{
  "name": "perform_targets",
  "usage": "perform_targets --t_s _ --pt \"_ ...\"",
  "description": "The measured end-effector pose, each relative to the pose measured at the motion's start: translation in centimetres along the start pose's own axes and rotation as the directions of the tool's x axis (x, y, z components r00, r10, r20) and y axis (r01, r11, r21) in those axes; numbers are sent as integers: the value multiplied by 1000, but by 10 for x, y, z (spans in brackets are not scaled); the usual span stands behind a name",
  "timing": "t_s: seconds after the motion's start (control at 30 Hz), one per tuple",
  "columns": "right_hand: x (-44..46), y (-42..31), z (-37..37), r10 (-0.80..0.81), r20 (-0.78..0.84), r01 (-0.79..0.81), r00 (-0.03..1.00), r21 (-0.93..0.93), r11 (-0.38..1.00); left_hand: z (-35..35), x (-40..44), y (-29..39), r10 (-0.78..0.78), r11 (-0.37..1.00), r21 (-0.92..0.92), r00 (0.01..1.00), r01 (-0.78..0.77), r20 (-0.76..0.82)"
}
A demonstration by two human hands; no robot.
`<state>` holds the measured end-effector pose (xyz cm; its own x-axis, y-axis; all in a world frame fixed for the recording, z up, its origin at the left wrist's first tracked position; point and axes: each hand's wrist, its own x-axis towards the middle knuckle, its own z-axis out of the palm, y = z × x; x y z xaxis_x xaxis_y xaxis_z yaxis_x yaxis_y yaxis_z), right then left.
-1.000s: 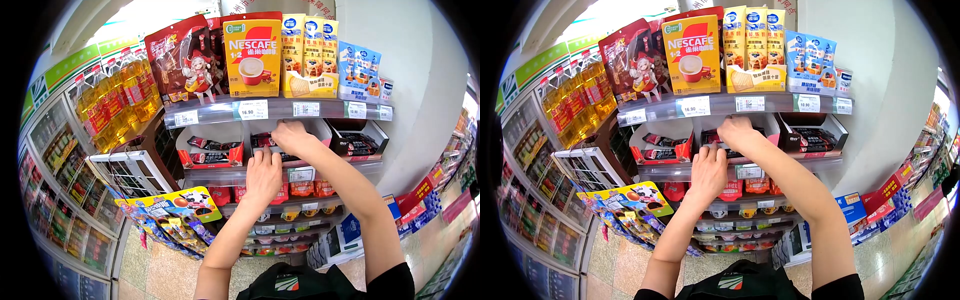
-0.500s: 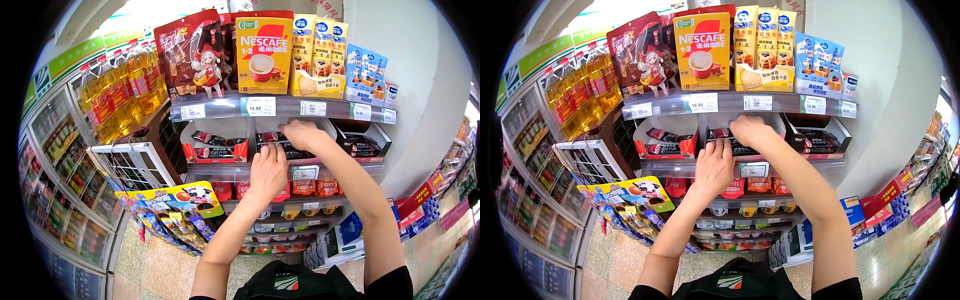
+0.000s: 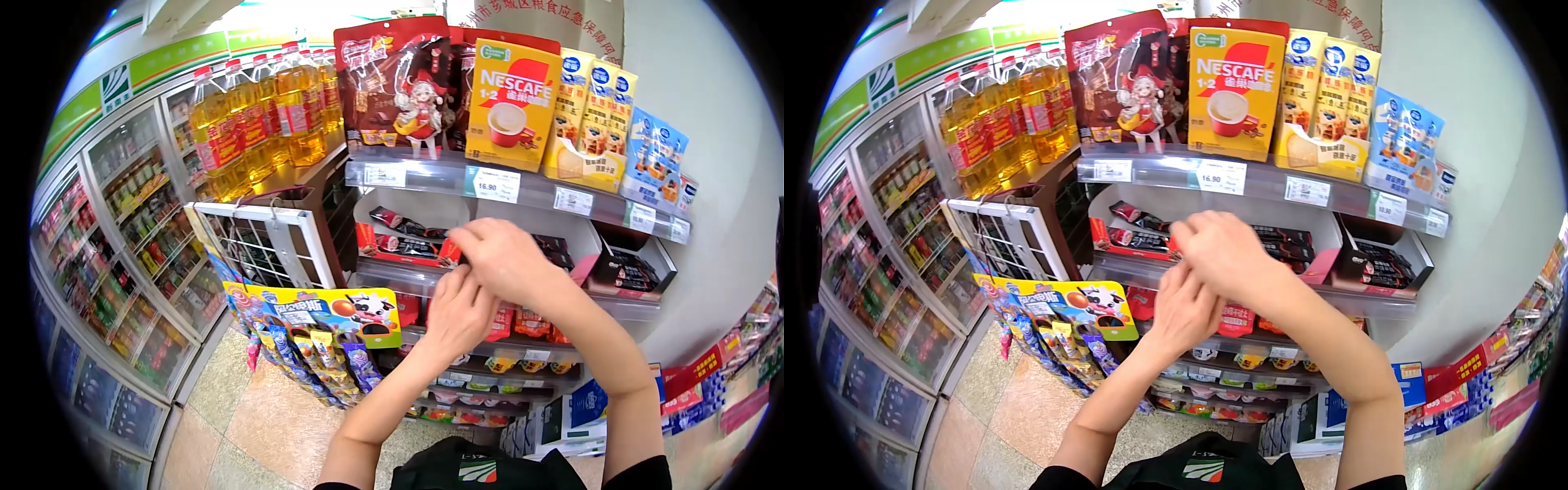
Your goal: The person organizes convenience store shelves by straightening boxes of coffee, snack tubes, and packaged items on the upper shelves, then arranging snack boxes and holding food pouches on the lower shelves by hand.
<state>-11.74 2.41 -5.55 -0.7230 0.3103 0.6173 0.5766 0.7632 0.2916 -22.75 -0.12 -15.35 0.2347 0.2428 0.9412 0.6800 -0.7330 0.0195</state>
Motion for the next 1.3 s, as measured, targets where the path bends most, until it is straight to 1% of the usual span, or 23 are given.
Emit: perform_targets --t_s 0.07,0.1,0.2,0.27,0.3,0.37,0.43,0.47,0.53,0.6,0.67,0.7,0.73,0.8,0.83,0.93,1.0,1.03,1.1,1.13,1.2,1.27,1.3 --pt "20 -2 15 33 56 -34 998 16 999 -13 -1 -5 -45 997 60 999 46 -15" --pt "36 -1 22 133 217 -151 967 70 986 -27 2 -16 -74 984 159 997 76 -15" --pt "72 14 42 313 643 -464 699 76 882 -53 18 -45 -106 937 331 994 108 -25" --pt "75 22 53 295 648 -444 702 75 893 -59 26 -55 -94 927 364 996 85 6" --pt "88 31 59 284 711 -422 643 20 907 -64 36 -66 -76 925 376 995 44 70" --pt "87 47 80 276 732 -380 623 -25 925 -64 52 -91 -58 923 386 990 4 129" --pt "86 50 86 255 749 -358 612 -25 933 -59 55 -108 -65 930 359 919 -86 388" --pt "83 52 90 277 770 -385 576 -43 922 -55 52 -112 -65 930 359 919 -85 388" --pt "88 55 86 293 781 -397 551 -63 915 -55 59 -115 -174 869 482 839 -115 515" --pt "85 59 81 226 849 -439 478 8 898 -52 60 -119 -130 869 477 869 -132 477" --pt "81 64 75 201 842 -475 500 73 877 -42 75 -120 -228 827 546 809 -133 542" --pt "77 65 75 172 838 -505 518 137 852 -30 87 -118 -321 809 559 661 -180 678" --pt "75 69 79 179 840 -524 512 140 840 -24 89 -121 -326 809 561 659 -177 678" --pt "64 76 85 187 790 -528 584 195 826 -16 90 -126 -493 806 588 470 -71 732" --pt "60 80 84 187 789 -526 585 194 828 -17 90 -128 -515 803 585 366 -109 775" --pt "54 87 82 121 805 -462 581 204 863 -11 85 -126 -598 759 647 315 -74 737" --pt "51 88 78 135 793 -432 594 173 885 -12 83 -125 -585 739 658 346 -145 733" --pt "52 85 75 111 789 -372 604 156 915 -12 86 -123 -598 741 657 309 -139 740" --pt "52 83 75 170 781 -447 601 152 881 -10 85 -123 -606 745 653 271 -137 748" --pt "51 83 74 221 774 -513 593 152 845 -8 80 -124 -608 718 674 315 -173 729" --pt "45 86 74 233 764 -506 601 139 851 -6 83 -123 -607 689 695 361 -206 708" --pt "43 87 81 233 763 -498 603 131 857 -8 89 -118 -619 700 668 250 -252 744" --pt "50 88 83 240 794 -411 559 14 912 -8 88 -119 -615 698 680 299 -224 730"
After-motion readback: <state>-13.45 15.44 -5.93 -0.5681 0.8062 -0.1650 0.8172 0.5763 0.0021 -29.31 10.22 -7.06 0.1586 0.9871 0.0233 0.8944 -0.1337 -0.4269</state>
